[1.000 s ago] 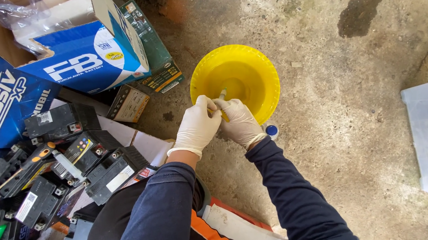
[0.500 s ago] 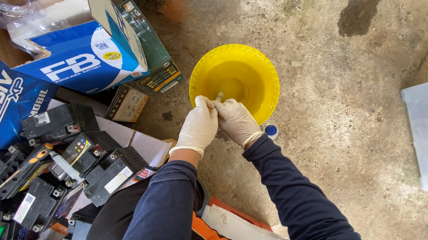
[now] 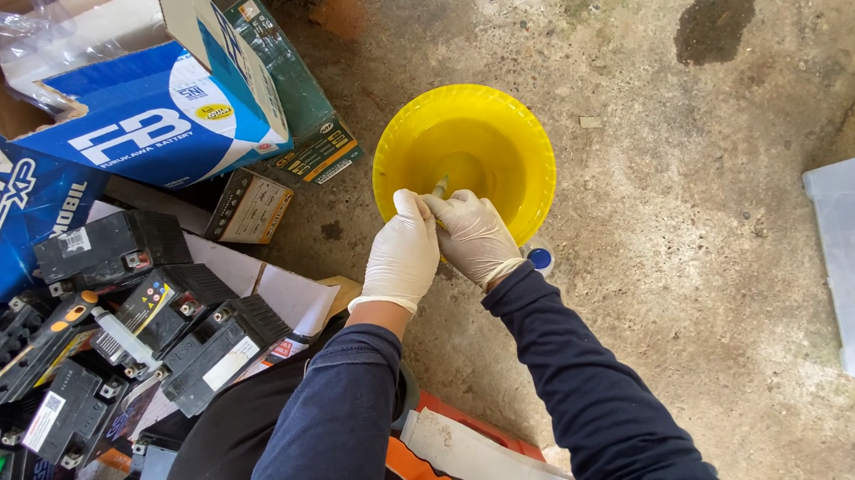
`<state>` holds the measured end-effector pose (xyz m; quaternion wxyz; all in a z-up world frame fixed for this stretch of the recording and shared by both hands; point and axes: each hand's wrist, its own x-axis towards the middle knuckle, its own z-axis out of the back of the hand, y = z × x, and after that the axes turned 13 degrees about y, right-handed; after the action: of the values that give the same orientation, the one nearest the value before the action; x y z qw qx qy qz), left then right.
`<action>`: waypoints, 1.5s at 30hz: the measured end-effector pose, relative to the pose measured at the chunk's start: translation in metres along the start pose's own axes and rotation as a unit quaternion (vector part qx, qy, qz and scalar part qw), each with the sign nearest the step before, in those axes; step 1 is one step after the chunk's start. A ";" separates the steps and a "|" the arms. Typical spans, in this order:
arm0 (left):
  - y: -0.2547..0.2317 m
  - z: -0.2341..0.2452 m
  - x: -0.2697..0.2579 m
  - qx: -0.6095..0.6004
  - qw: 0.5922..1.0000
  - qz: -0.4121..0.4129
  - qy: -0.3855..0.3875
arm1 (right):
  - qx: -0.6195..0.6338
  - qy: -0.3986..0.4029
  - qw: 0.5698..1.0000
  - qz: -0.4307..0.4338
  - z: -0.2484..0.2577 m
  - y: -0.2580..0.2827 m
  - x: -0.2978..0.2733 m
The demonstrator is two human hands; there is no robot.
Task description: Filling battery cells with liquid using a syringe
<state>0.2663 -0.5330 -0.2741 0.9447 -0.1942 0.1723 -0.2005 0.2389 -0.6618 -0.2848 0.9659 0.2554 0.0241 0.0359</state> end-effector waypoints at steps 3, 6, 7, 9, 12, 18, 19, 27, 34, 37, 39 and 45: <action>-0.005 0.007 -0.005 -0.033 0.999 -0.006 0.007 | -0.017 0.005 1.000 -0.010 -0.005 -0.007 0.003; -0.011 0.013 -0.010 -0.017 1.000 0.006 0.002 | -0.022 0.021 1.000 -0.006 -0.005 -0.014 0.003; -0.011 0.011 -0.010 -0.017 1.000 0.006 0.001 | -0.022 0.022 1.000 -0.005 -0.004 -0.014 0.003; -0.010 0.008 -0.008 -0.023 1.000 0.003 -0.011 | -0.036 0.018 0.999 -0.008 -0.002 -0.015 0.005; -0.014 0.013 -0.015 -0.005 1.000 -0.001 -0.018 | -0.026 0.028 0.999 -0.009 -0.006 -0.020 0.004; -0.022 0.036 -0.029 -0.079 0.997 0.003 0.000 | -0.035 0.038 0.999 -0.016 -0.007 -0.020 0.003; -0.021 0.036 -0.028 -0.079 0.997 0.003 -0.002 | -0.036 0.037 0.999 -0.014 -0.006 -0.018 0.003; -0.011 0.025 -0.028 -0.104 0.995 0.002 -0.004 | -0.041 0.026 0.999 -0.021 -0.010 -0.012 0.000; -0.011 0.026 -0.028 -0.083 0.997 0.006 -0.008 | -0.033 0.022 0.999 -0.020 -0.008 -0.009 0.000; -0.011 0.026 -0.027 -0.082 0.997 0.004 -0.008 | -0.043 0.016 0.999 -0.023 -0.010 -0.010 -0.001; -0.012 0.030 -0.028 -0.092 0.996 -0.002 -0.005 | -0.048 0.012 0.999 -0.020 -0.010 -0.009 0.000; -0.011 0.028 -0.028 -0.123 0.992 0.000 -0.006 | -0.042 0.005 0.999 -0.015 -0.008 -0.008 -0.001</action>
<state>0.2503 -0.5211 -0.2383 0.9146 -0.3105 0.1896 -0.1764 0.2379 -0.6647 -0.2951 0.9761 0.2137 0.0317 0.0235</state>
